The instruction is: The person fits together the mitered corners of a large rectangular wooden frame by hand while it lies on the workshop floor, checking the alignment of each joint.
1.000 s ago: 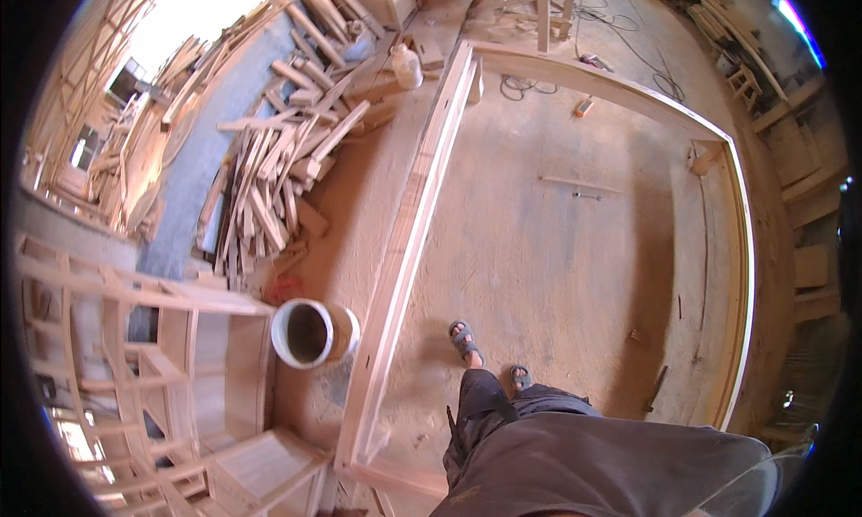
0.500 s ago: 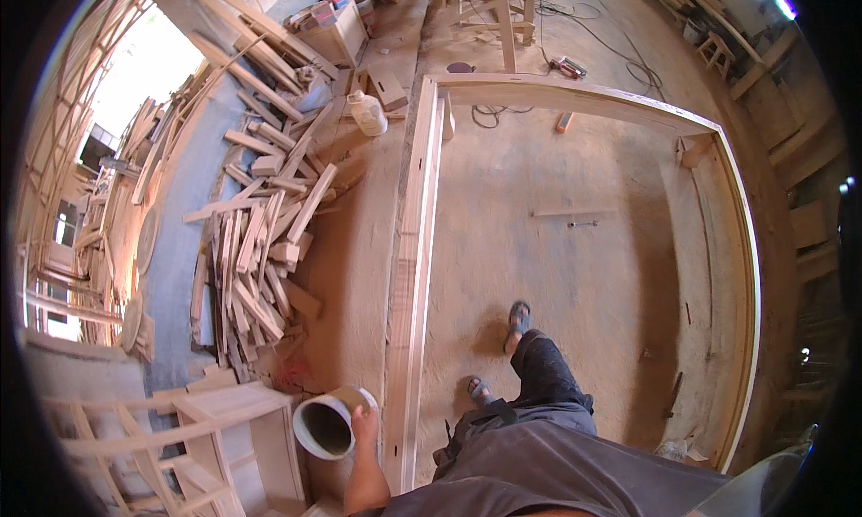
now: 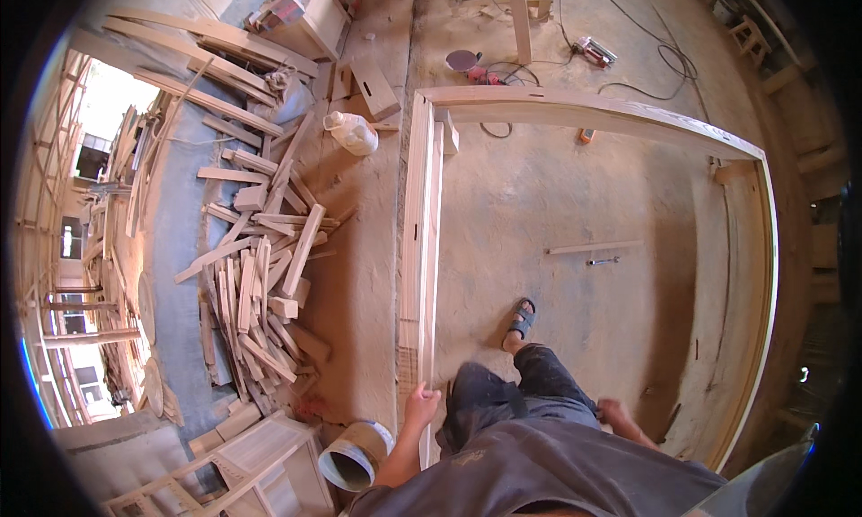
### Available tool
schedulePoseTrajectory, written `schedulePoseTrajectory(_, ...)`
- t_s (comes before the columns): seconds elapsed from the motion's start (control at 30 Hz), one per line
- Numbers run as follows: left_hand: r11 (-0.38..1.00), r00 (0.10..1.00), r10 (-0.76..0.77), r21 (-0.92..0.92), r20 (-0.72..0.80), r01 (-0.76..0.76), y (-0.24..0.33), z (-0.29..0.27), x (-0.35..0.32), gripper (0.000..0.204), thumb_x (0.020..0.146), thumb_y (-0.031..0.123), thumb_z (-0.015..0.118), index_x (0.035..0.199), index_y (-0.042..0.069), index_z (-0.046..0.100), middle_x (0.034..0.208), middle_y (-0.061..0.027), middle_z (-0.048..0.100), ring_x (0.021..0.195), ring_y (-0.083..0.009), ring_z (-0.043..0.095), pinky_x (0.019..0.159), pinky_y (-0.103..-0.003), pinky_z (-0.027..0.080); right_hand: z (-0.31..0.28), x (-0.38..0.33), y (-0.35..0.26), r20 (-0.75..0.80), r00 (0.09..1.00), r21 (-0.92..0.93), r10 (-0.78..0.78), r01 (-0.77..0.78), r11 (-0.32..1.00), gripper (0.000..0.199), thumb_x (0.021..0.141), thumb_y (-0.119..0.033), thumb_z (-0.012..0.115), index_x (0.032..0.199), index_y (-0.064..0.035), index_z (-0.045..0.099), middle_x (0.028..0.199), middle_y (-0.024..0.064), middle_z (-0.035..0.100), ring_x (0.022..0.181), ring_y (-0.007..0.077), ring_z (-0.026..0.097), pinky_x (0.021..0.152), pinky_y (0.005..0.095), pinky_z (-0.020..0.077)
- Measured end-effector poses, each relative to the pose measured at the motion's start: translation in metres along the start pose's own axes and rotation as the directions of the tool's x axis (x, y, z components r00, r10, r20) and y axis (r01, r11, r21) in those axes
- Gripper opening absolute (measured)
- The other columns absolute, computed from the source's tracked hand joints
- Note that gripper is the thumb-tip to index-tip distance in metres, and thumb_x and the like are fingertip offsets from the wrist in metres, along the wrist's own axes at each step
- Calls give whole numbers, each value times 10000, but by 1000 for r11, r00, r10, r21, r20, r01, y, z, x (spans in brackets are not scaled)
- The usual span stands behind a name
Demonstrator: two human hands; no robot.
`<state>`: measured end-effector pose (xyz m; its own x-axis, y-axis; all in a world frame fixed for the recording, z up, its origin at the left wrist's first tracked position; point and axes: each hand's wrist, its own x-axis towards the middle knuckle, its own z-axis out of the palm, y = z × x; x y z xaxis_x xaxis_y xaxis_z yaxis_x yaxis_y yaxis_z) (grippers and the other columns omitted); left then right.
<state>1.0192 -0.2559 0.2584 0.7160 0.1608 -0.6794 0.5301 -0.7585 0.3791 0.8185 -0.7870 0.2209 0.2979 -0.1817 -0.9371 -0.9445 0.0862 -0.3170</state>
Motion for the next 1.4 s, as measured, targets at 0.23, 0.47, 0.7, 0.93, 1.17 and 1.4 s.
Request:
schedulePoseTrajectory(0.23, 992, 1000, 14, -122, -24, -17, 128, -23, 167, 774, 878, 357, 816, 1483, -35, 533, 1164, -178, 771, 1056, -314, 748, 949, -425, 575, -43, 110, -308, -139, 909, -370, -392, 320, 872, 454, 956, -242, 667, 1324, 23, 672, 904, 104, 735, 821, 182, 686, 742, 333, 553)
schedulePoseTrajectory(0.47, 973, 945, 162, -114, -283, -201, 287, -51, 415, 887, 778, 426, 883, 1458, -33, 544, 1242, -266, 721, 1174, -420, 686, 999, -485, 551, -10, 211, -531, -101, 831, -520, -547, 424, 741, 483, 920, -256, 712, 1319, 12, 666, 1098, 169, 770, 1043, 251, 731, 918, 385, 567)
schedulePoseTrajectory(0.7, 993, 958, 105, 84, -269, -85, 449, -65, 587, 1094, 733, 456, 891, 1568, -43, 389, 1488, -308, 534, 1410, -446, 476, 1221, -516, 340, 55, 328, -735, 11, 763, -791, -646, 402, 461, 674, 812, -200, 792, 1430, -41, 575, 1429, 240, 604, 1382, 434, 515, 1165, 474, 425)
schedulePoseTrajectory(0.93, 991, 945, 30, 135, -327, 15, 520, -63, 663, 1082, 738, 419, 885, 1568, -40, 364, 1449, -296, 552, 1378, -442, 500, 1192, -503, 374, 105, 434, -906, 203, 460, -882, -865, 470, 43, 919, 718, -169, 858, 1528, -64, 436, 1578, 221, 463, 1510, 409, 369, 1269, 501, 266)
schedulePoseTrajectory(1.17, 979, 903, 70, 201, -425, 18, 516, -52, 676, 927, 723, 348, 884, 1438, -49, 447, 1282, -280, 641, 1216, -443, 617, 1049, -509, 499, 125, 489, -946, 325, 612, -892, -721, 451, -19, 892, 697, -156, 865, 1479, -61, 446, 1384, 191, 560, 1336, 390, 518, 1118, 499, 401)
schedulePoseTrajectory(1.4, 977, 901, 15, 197, -434, 79, 523, -49, 676, 703, 701, 326, 877, 1207, -18, 529, 1174, -261, 678, 1143, -445, 653, 1003, -523, 512, 122, 514, -937, 378, 414, -874, -828, 455, -172, 583, 718, -89, 764, 1245, -45, 518, 1153, 155, 593, 1132, 351, 596, 935, 474, 469)
